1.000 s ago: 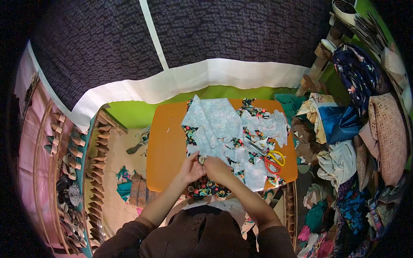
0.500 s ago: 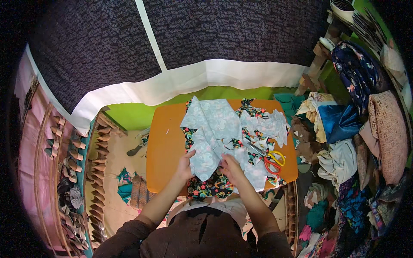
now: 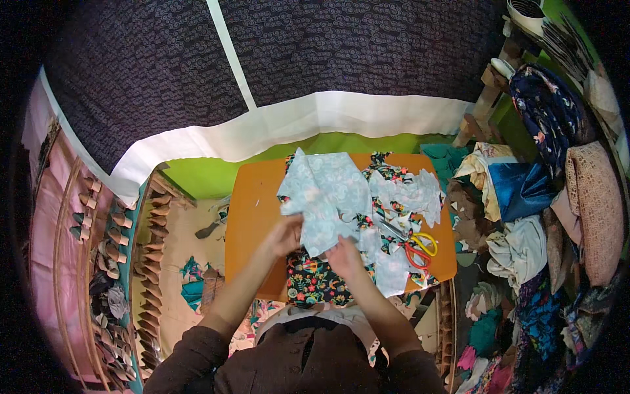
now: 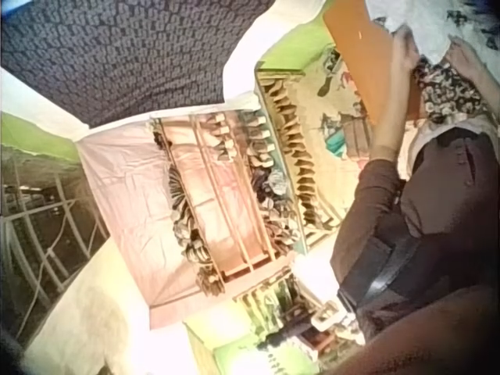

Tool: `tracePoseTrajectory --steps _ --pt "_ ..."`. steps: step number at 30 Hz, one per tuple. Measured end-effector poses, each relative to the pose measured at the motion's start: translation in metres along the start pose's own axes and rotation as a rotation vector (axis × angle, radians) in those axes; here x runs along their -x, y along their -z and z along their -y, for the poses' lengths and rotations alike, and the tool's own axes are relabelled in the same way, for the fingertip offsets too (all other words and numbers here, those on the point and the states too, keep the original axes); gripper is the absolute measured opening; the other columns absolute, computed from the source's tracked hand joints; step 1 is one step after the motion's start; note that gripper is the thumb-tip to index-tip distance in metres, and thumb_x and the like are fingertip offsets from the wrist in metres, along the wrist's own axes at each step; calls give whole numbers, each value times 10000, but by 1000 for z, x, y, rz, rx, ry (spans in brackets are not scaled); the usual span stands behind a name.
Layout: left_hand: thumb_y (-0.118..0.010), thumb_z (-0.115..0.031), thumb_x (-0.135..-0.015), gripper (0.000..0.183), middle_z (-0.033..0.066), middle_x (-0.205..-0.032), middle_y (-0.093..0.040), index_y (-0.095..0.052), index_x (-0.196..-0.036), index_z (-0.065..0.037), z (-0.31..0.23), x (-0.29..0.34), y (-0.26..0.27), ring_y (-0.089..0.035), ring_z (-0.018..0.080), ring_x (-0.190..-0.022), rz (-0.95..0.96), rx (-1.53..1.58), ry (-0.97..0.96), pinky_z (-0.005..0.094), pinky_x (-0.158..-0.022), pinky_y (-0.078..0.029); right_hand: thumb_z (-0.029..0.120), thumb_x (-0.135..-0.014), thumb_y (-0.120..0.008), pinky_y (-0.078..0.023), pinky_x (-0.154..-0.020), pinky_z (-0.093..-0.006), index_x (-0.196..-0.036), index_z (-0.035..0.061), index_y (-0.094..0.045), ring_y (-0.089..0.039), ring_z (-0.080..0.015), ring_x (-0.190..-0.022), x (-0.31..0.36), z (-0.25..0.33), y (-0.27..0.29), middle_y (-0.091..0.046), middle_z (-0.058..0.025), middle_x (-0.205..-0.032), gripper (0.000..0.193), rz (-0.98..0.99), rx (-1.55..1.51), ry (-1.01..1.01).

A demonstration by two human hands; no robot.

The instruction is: Cutting fabric according to patterns using scissors for shoe components.

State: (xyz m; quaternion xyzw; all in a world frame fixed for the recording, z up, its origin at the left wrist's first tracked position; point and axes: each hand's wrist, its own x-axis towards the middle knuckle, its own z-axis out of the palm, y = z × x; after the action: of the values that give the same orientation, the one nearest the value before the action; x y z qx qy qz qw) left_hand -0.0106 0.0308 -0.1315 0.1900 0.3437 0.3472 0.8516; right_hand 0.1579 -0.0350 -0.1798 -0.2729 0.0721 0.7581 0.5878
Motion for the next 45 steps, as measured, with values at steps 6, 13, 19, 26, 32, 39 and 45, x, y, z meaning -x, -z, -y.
tracePoseTrajectory --steps 6,13,19,26,32,39,45 --pt "-520 -132 -786 204 21 -917 -565 -505 -984 -84 84 7 47 -554 133 -819 -289 -55 281 253 -681 -464 84 -794 -439 -343 -917 -382 -1037 40 -436 -453 -226 -1045 4 -35 42 -498 -83 -1069 247 -355 32 -149" --pt "-511 -82 -785 235 14 -908 -558 -490 -1018 -105 80 20 58 -551 97 -723 -252 -172 201 189 -613 -481 25 -761 -469 -366 -903 -361 -1070 66 -434 -486 -218 -1007 14 -19 43 -516 -80 -1032 313 -322 115 -135" --pt "-469 -62 -807 245 71 -929 -555 -447 -1050 -46 75 22 53 -569 148 -826 -348 -26 -20 218 -636 -500 -8 -748 -451 -375 -894 -357 -1175 77 -387 -465 -235 -1012 28 -18 29 -474 -70 -1079 440 -255 274 -165" --pt "-528 -34 -717 411 113 -979 -521 -379 -1100 -34 93 18 60 -567 185 -759 -535 -362 -88 280 -611 -495 -10 -764 -454 -402 -859 -340 -1184 79 -385 -465 -229 -1005 43 -17 38 -451 -101 -1093 435 -309 534 -139" --pt "-576 -124 -648 631 275 -1177 -311 -301 -1197 21 93 40 0 -257 411 -1119 -595 -1524 -726 452 -924 -248 35 -732 -459 -399 -773 -322 -984 -2 -507 -491 -308 -920 59 41 50 -516 -168 -975 259 -66 1848 774" --pt "-548 -126 -683 492 255 -1155 -376 -406 -1133 10 117 5 -67 -382 386 -1054 -194 -1571 -816 436 -887 -316 -4 -705 -456 -388 -783 -368 -982 11 -519 -473 -304 -910 61 123 62 -504 -150 -943 285 -283 2272 986" --pt "-534 -141 -685 416 242 -1080 -433 -465 -1072 -5 163 -34 -107 -449 361 -957 -81 -1555 -845 423 -809 -373 68 -698 -521 -370 -816 -411 -1129 3 -436 -441 -353 -964 72 167 79 -460 -214 -1005 444 -353 2516 727"
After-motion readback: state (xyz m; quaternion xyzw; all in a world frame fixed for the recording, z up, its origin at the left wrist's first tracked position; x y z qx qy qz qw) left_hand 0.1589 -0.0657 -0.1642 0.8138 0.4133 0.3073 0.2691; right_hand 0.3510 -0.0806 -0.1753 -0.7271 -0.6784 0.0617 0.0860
